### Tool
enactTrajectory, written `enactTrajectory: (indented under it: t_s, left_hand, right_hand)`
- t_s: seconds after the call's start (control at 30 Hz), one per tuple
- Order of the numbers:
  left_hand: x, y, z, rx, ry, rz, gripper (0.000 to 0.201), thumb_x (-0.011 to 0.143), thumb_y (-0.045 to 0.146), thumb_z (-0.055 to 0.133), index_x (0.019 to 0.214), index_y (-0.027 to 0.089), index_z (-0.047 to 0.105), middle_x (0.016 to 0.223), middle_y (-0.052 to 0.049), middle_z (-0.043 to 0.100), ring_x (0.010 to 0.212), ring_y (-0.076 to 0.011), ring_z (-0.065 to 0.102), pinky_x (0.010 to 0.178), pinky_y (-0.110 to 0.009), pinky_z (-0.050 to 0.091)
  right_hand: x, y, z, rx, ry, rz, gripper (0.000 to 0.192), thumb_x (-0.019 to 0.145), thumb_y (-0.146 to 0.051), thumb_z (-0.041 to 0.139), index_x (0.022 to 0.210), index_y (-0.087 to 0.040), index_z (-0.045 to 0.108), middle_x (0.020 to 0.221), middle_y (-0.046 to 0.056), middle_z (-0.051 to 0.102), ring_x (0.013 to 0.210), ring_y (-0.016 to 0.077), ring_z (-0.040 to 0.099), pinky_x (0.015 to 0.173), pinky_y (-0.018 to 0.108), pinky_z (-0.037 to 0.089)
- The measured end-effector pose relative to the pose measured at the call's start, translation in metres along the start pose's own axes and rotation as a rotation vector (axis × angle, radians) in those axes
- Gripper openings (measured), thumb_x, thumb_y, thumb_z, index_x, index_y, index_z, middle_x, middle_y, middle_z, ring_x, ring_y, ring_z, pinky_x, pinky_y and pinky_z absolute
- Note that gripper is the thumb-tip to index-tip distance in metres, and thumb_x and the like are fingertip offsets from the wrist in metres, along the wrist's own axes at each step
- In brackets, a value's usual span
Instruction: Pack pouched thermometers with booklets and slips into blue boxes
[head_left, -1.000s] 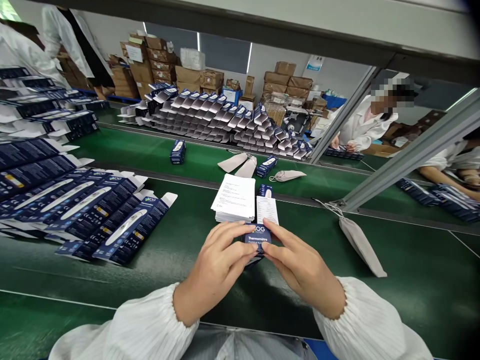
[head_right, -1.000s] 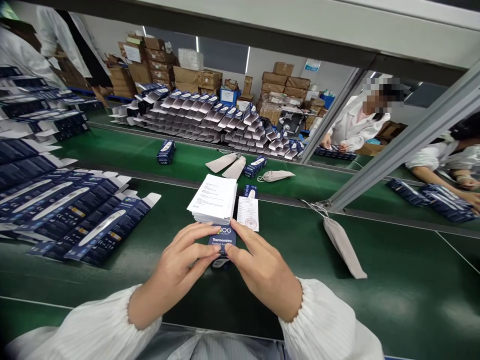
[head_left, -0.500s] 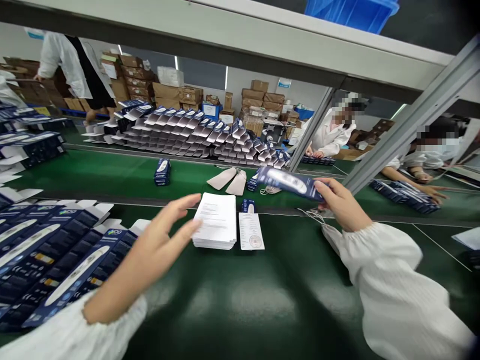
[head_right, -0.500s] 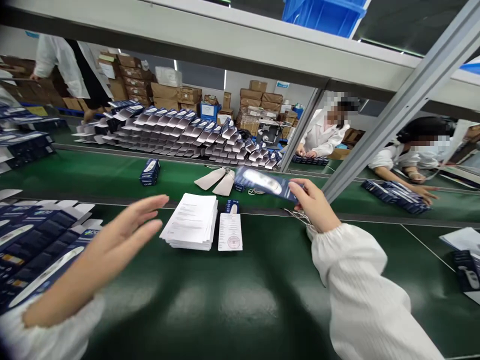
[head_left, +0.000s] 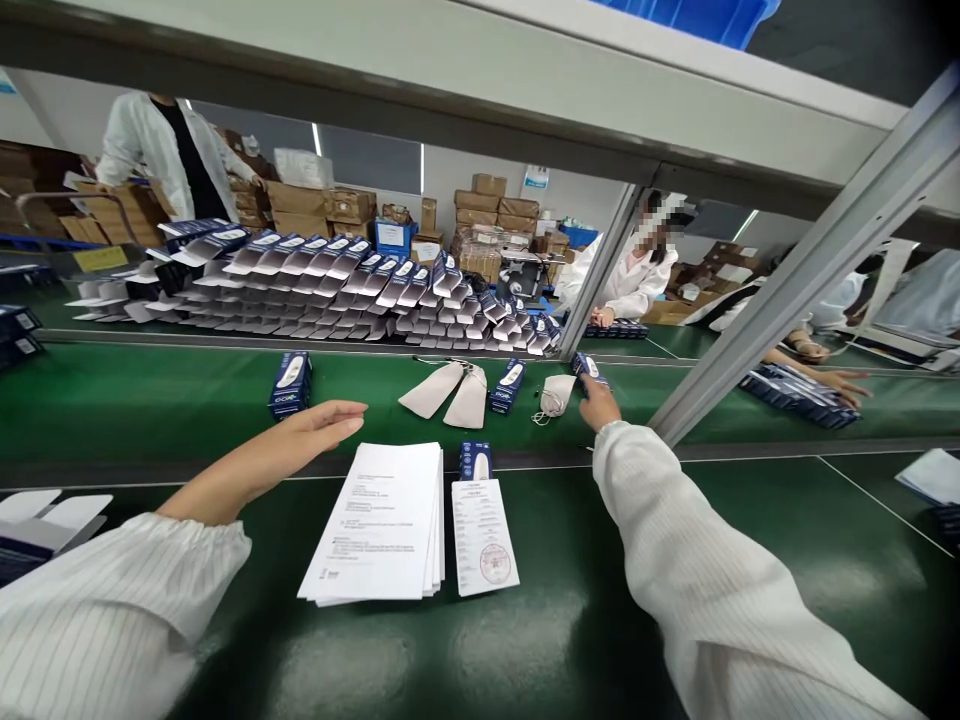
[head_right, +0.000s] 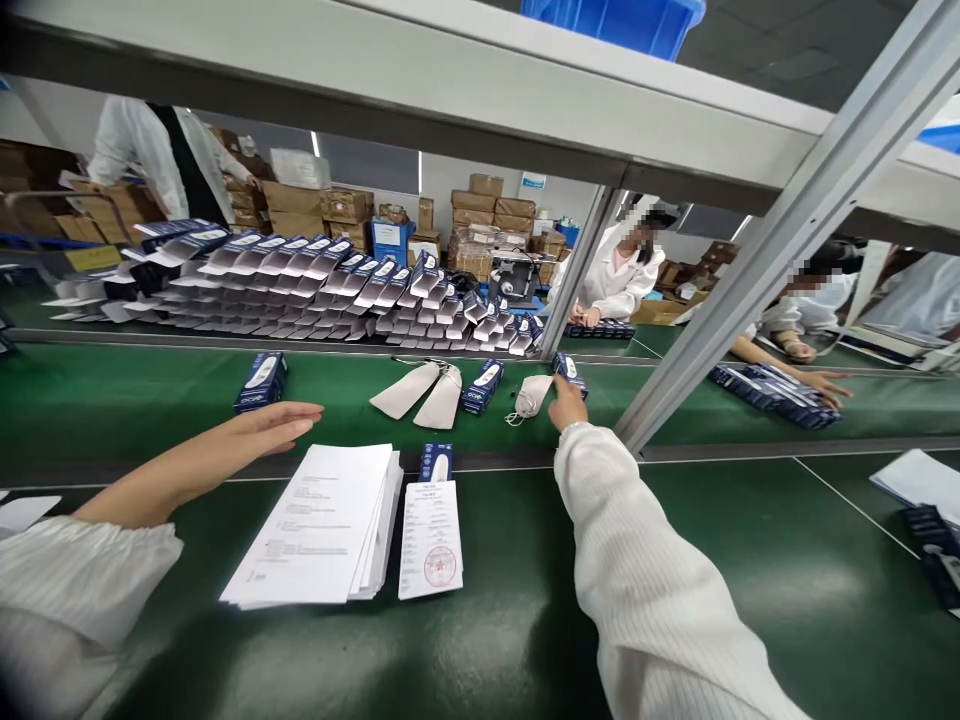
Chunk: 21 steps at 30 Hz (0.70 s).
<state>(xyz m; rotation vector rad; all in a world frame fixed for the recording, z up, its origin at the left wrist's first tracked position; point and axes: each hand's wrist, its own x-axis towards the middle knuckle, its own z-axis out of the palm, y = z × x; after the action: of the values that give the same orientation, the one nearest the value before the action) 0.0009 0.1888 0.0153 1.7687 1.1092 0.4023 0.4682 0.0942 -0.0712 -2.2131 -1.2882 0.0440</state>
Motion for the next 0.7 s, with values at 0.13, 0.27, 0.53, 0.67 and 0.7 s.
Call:
enactTrajectory:
  t_s: [0.13,0.27,0.53,0.67,0.7]
  left_hand:
    - [0.039,-0.022,-0.003,-0.063,-0.042,-0.052,0.056,0.070,0.061,0.062,0.116,0.029,0.058,0.139,-0.006,0.050,0.131,-0.0275,0.040,0.107,-0.043,0.037]
    - [0.065,-0.040,-0.005,-0.084,-0.039,-0.082,0.057,0.070,0.062,0.062,0.116,0.028,0.058,0.134,-0.008,0.054,0.128,-0.0276,0.045,0.104,-0.043,0.039]
    - [0.094,-0.037,0.004,-0.122,-0.145,-0.069,0.057,0.066,0.059,0.066,0.113,0.027,0.060,0.135,-0.007,0.053,0.127,-0.0271,0.045,0.104,-0.039,0.038]
    - [0.111,-0.032,0.019,-0.137,-0.189,-0.039,0.055,0.068,0.058,0.066,0.112,0.026,0.060,0.133,-0.007,0.055,0.127,-0.0259,0.046,0.102,-0.038,0.040]
    - [0.116,-0.033,0.022,-0.144,-0.197,-0.033,0.054,0.068,0.057,0.065,0.112,0.027,0.060,0.133,-0.007,0.054,0.127,-0.0259,0.045,0.102,-0.038,0.039]
  right_hand:
    - [0.015,-0.004,0.019,-0.073,-0.106,-0.135,0.024,0.094,-0.030,0.055,0.116,-0.021,0.058,0.133,0.009,0.047,0.117,0.0241,0.048,0.099,0.047,0.040]
    - [0.020,-0.007,0.016,-0.081,-0.219,-0.191,0.019,0.091,-0.029,0.059,0.106,-0.017,0.061,0.117,0.008,0.058,0.107,0.0218,0.055,0.095,0.044,0.042]
    - [0.045,-0.071,0.012,0.071,-0.159,-0.088,0.037,0.097,-0.039,0.046,0.126,-0.016,0.050,0.121,0.009,0.057,0.107,0.0228,0.056,0.091,0.038,0.046]
    - [0.063,-0.122,0.046,0.099,-0.219,-0.037,0.030,0.094,-0.036,0.055,0.116,-0.015,0.056,0.115,0.008,0.057,0.097,0.0209,0.059,0.083,0.041,0.051]
    - [0.064,-0.131,0.055,0.103,-0.234,-0.032,0.029,0.094,-0.034,0.056,0.116,-0.015,0.056,0.115,0.008,0.057,0.097,0.0207,0.059,0.083,0.040,0.051]
